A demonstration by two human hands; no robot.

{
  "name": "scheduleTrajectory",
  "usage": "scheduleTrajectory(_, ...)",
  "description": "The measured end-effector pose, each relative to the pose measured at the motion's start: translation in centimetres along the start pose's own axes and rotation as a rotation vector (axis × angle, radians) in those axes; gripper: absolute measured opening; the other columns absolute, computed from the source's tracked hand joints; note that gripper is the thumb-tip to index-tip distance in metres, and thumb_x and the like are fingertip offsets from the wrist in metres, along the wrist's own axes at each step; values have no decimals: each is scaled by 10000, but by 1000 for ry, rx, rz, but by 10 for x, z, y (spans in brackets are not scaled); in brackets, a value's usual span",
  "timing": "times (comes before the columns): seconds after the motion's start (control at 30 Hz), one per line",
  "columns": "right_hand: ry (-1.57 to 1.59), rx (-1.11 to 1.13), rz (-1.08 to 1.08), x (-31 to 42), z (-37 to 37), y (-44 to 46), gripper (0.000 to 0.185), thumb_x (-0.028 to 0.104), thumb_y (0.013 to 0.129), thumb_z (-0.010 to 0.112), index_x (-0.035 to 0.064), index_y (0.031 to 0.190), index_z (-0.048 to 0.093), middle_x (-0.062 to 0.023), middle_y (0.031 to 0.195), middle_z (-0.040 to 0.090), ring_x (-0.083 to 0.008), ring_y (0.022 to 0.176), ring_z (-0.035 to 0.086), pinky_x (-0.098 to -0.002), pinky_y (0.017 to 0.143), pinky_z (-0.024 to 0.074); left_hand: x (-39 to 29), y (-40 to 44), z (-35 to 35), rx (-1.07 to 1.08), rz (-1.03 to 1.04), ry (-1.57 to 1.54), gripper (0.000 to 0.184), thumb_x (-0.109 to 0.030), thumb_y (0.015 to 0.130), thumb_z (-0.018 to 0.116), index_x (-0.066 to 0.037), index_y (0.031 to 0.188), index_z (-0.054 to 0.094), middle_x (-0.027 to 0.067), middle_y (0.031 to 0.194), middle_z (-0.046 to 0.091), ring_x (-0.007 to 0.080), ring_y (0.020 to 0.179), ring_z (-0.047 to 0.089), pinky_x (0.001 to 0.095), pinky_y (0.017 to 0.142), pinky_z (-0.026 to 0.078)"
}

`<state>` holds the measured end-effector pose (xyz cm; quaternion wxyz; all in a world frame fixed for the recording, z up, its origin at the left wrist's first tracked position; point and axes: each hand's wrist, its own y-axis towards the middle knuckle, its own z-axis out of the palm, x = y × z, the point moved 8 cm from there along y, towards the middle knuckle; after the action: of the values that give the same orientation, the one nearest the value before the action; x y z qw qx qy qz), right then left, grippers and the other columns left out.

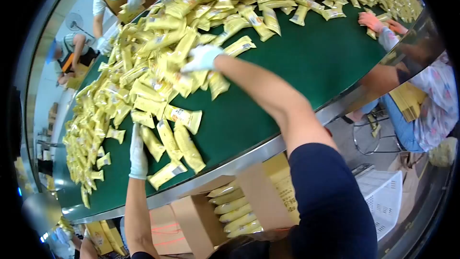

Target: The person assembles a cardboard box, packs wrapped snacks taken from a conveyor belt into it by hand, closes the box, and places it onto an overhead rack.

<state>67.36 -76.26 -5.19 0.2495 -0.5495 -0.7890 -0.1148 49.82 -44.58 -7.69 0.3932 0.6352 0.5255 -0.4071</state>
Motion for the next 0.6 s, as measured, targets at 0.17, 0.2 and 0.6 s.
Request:
scheduleTrajectory(0.17, -98, 38, -305, 82, 31, -24, 731, 628, 788, 596, 246, 1407, 527, -130, 1367, 570, -319, 1216, 563, -399, 1003, 467, 8, -35, -38, -186, -269, -548, 736, -459, 1020, 440, -32, 1559, 177, 174, 1621, 162, 323, 1492, 168, 409, 1216, 137)
scheduleTrajectory(0.2, -236, 138, -316, 84, 21, -34, 676, 615, 803, 586, 235, 1361, 572, -123, 1322, 603, -317, 1186, 581, -393, 983, 477, 3, -52, -42, -198, -301, -464, 729, -438, 1020, 450, -39, 1562, 167, 170, 1628, 136, 357, 1498, 130, 429, 1219, 116)
scheduleTrajectory(0.6, -422, 175, -286, 111, 52, -39, 752, 728, 842, 478, 274, 1442, 478, -107, 1533, 389, -315, 1394, 388, -464, 1127, 344, -78, -111, 53, 95, 386, 1056, 750, -526, 790, 666, -106, 1391, 509, 123, 1316, 553, 369, 1280, 457, 528, 1081, 331)
